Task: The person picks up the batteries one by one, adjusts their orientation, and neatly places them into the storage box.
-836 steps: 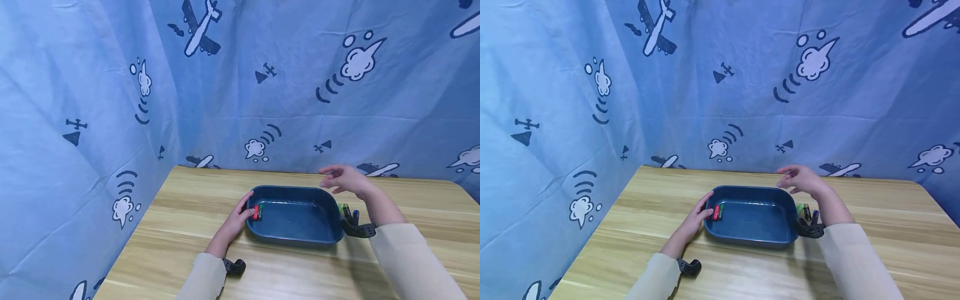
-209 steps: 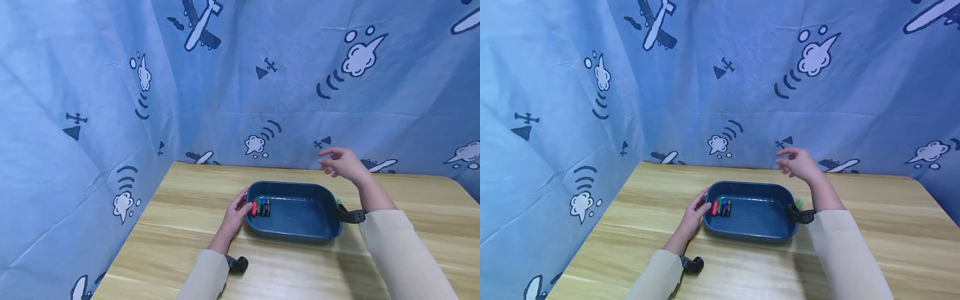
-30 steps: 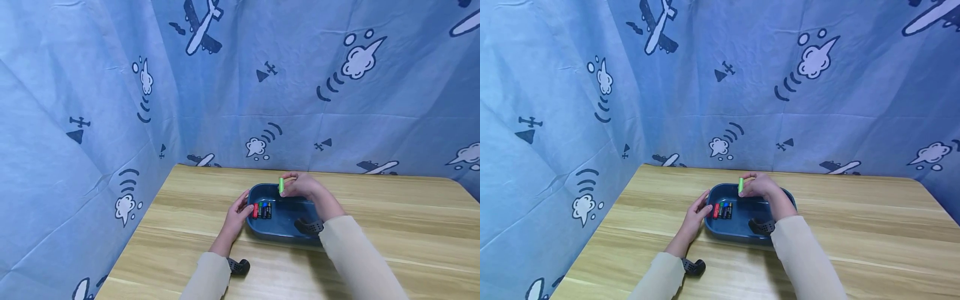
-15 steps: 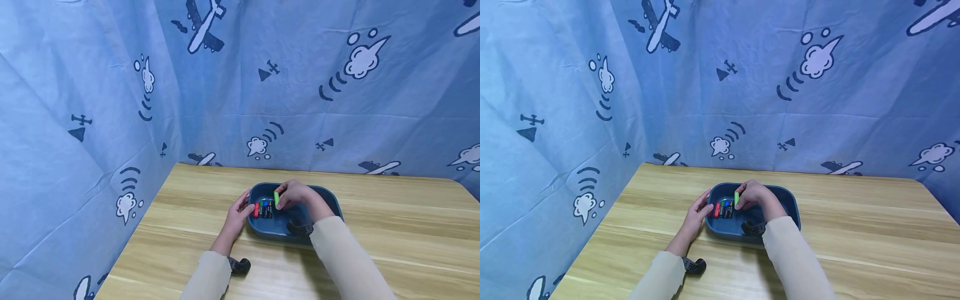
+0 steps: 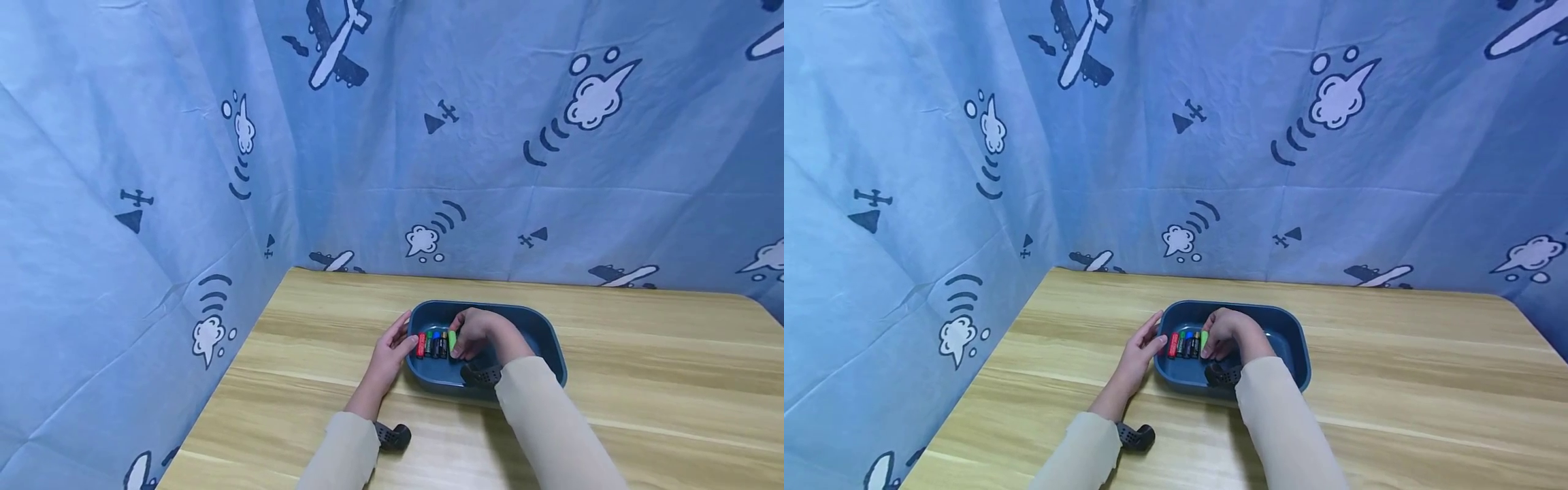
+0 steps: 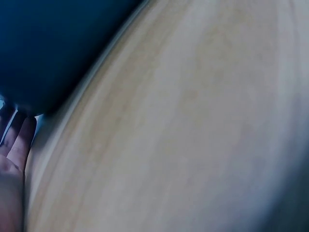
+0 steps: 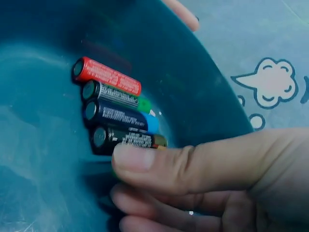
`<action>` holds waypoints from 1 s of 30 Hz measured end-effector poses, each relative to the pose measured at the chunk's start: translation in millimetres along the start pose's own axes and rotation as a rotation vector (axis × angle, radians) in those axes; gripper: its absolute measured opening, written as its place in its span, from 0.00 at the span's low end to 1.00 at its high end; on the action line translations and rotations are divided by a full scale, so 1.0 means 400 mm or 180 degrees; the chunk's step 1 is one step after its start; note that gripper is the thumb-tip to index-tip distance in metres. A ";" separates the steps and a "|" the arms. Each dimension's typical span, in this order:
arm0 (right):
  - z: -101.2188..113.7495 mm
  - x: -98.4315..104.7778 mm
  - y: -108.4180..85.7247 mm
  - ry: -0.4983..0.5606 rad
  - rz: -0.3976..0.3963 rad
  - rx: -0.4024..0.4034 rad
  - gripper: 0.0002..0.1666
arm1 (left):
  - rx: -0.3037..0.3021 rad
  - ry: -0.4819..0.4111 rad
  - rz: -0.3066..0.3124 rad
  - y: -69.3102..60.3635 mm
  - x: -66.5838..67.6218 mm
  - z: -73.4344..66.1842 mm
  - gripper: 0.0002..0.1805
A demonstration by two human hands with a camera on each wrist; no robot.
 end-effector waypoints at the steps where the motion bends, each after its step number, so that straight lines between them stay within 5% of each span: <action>1: -0.001 0.000 0.000 0.0008 0.0013 0.0003 0.24 | -0.0005 -0.0005 0.0016 -0.005 0.001 -0.011 0.29; 7: -0.010 -0.007 0.000 0.0022 0.0113 0.0040 0.22 | 0.0020 0.0000 0.0045 -0.014 0.004 -0.038 0.29; 30: -0.010 -0.016 -0.014 -0.0210 -0.0003 0.0111 0.34 | 0.0004 -0.0022 0.0067 -0.017 0.006 -0.033 0.29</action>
Point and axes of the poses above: each hand's wrist, its own y-axis towards the middle knuckle, its own x-axis out of the back of the hand, z = x × y, the point moved 4 cm from there along y, towards the middle knuckle, and after that the axes turned 7 degrees about y, right-handed, at the moved point
